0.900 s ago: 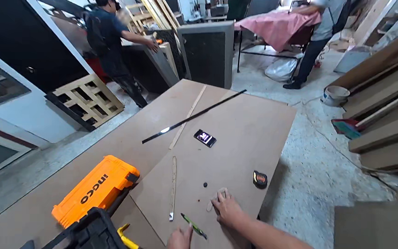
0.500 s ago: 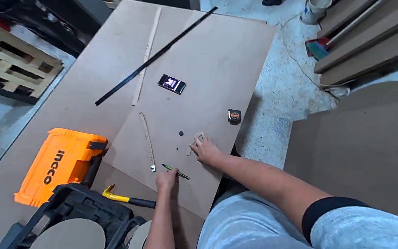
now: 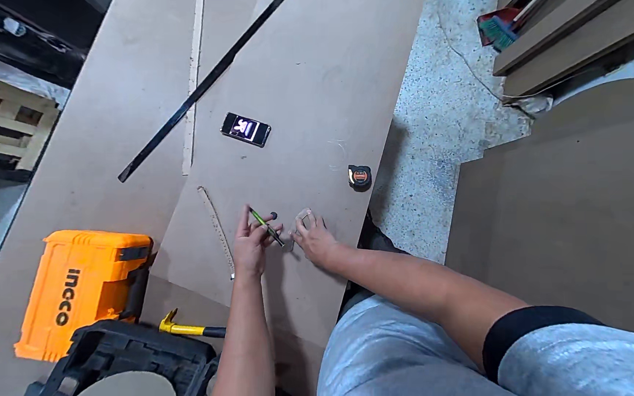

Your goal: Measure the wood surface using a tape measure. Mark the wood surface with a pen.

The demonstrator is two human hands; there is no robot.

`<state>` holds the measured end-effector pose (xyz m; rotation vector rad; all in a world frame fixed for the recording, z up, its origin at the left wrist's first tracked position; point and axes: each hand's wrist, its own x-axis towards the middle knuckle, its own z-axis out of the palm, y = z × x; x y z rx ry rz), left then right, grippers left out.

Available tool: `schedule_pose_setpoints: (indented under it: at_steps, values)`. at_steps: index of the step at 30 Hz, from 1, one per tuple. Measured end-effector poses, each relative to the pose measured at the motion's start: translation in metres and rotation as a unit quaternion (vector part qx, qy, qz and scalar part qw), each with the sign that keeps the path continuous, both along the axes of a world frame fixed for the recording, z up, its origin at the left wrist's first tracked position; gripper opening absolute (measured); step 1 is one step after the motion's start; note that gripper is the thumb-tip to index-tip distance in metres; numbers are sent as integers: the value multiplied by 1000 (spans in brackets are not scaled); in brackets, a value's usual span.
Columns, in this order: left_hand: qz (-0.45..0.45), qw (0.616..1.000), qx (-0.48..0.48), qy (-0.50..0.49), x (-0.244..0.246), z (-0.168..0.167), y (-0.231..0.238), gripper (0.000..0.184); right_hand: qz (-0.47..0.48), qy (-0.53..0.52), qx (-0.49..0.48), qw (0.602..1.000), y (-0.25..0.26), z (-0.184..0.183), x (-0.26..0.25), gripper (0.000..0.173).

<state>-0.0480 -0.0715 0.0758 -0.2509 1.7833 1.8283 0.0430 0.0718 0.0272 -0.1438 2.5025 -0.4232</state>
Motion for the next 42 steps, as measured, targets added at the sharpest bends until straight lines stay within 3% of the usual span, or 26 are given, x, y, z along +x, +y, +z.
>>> schedule_pose_setpoints:
  at_steps: [2,4,8,12,15,21,26,36,42]
  values:
    - [-23,998,49,-10,-3,-8,7,48,-10,27,-11,1000,1,0,10,65]
    - [-45,997,68,-11,-2,-18,10,49,-26,53,-57,997,2,1,21,65]
    - [-20,1000,-1,5,-8,-23,25,36,-39,64,-89,993,3,-1,11,69]
    - [14,999,-29,3,3,-26,30,28,-39,49,-64,996,3,-7,10,58]
    - [31,999,-11,3,11,-23,24,28,-31,22,-52,998,2,-4,6,54]
    - [35,999,-14,6,20,-18,9,26,-13,28,-24,999,1,-6,6,67]
    - [45,999,-28,0,29,-19,6,27,-5,27,-20,999,2,-1,8,68]
    - [6,996,-85,33,28,-29,6,36,-5,27,-11,1000,0,-14,13,74]
    - [-47,979,-183,76,7,-26,16,31,-32,13,-52,998,2,-2,8,73]
